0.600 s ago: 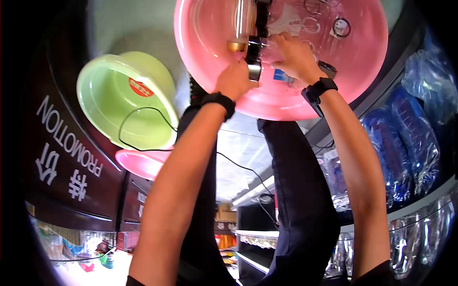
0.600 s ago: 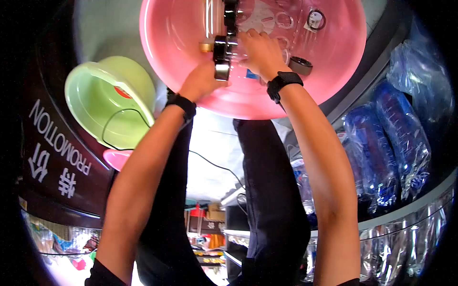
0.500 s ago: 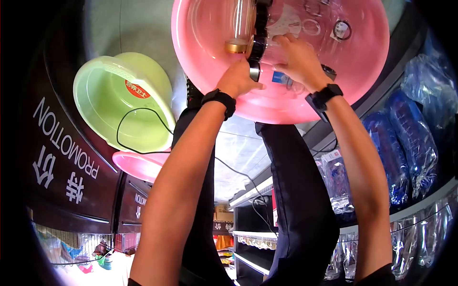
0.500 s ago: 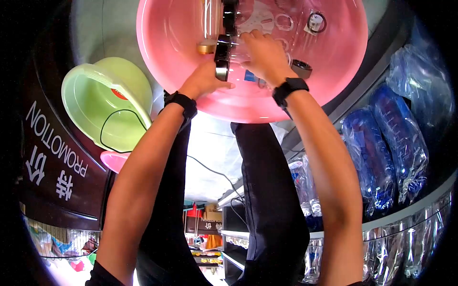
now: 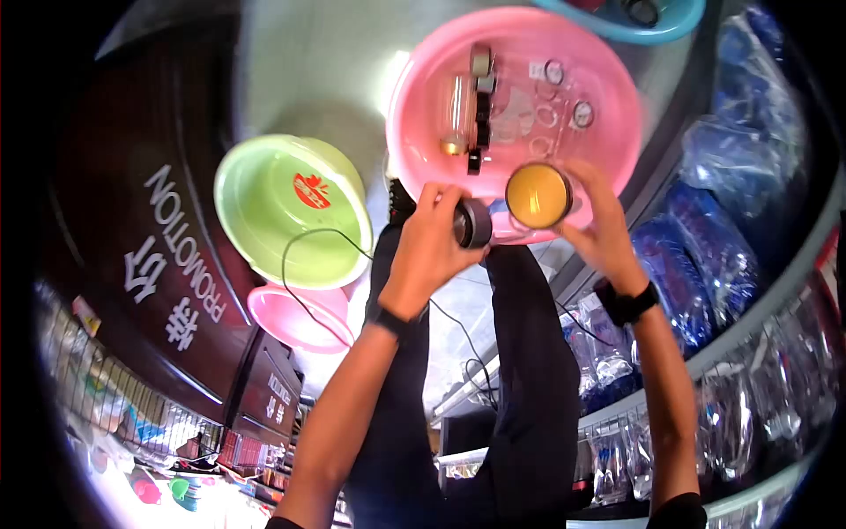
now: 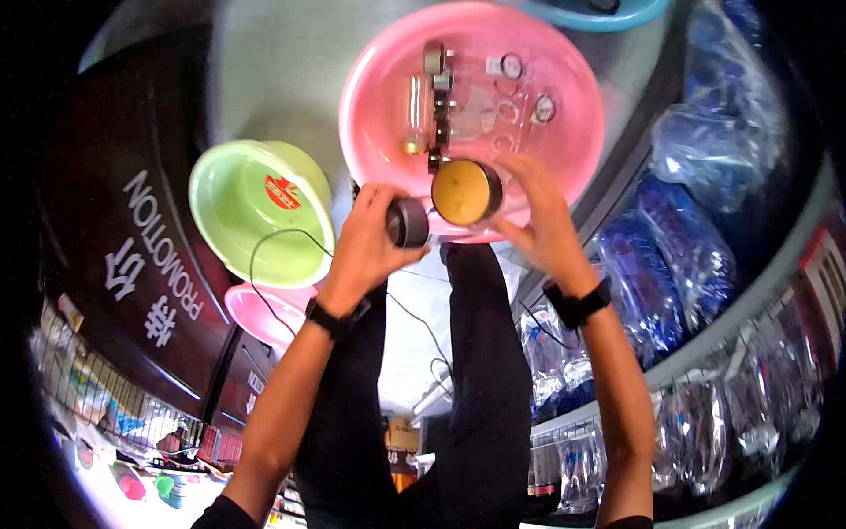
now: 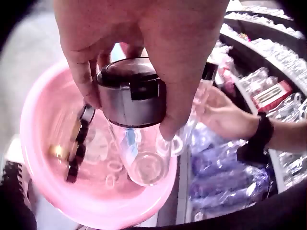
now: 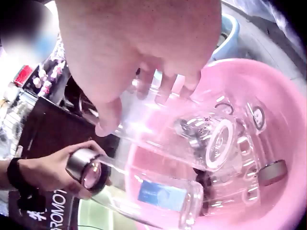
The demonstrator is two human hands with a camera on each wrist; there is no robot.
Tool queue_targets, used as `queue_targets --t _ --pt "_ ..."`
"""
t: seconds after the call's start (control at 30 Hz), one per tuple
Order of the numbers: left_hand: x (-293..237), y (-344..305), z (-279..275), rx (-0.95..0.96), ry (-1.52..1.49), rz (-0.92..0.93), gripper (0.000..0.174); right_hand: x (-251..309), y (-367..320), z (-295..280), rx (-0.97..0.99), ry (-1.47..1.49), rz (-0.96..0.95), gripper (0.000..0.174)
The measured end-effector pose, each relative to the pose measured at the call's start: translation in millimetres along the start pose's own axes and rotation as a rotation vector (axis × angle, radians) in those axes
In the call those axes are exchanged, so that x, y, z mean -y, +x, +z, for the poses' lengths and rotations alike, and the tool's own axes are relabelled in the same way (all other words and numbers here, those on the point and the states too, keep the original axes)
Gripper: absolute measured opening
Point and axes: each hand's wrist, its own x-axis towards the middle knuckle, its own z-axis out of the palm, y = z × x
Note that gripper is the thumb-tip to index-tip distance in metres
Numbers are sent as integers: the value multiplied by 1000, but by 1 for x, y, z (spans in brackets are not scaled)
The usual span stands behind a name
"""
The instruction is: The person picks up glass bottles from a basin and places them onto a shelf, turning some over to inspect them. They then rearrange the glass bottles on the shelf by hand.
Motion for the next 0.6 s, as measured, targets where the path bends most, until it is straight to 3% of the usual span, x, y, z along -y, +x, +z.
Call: queue_targets --t 0.1,0.23,0.3,0.5,0.57,0.6 --pt "-81 -61 -78 -78 2 99 66 76 -32 -41 -64 1 1 76" --pt "-191 -166 -165 -309 -6 98 65 190 -91 -82 -152 13 -88 73" --pt "-238 -221 -195 -446 35 197 66 253 -127 -104 -158 78 -21 70" --pt "-375 -358 -266 -602 -66 435 69 389 -238 -144 -326 33 -125 75" --pt "-405 -384 -286 -681 33 691 77 423 -269 -154 -410 5 -150 75" --pt "-416 -391 -288 -670 -113 756 80 435 -282 -157 -467 10 -149 76"
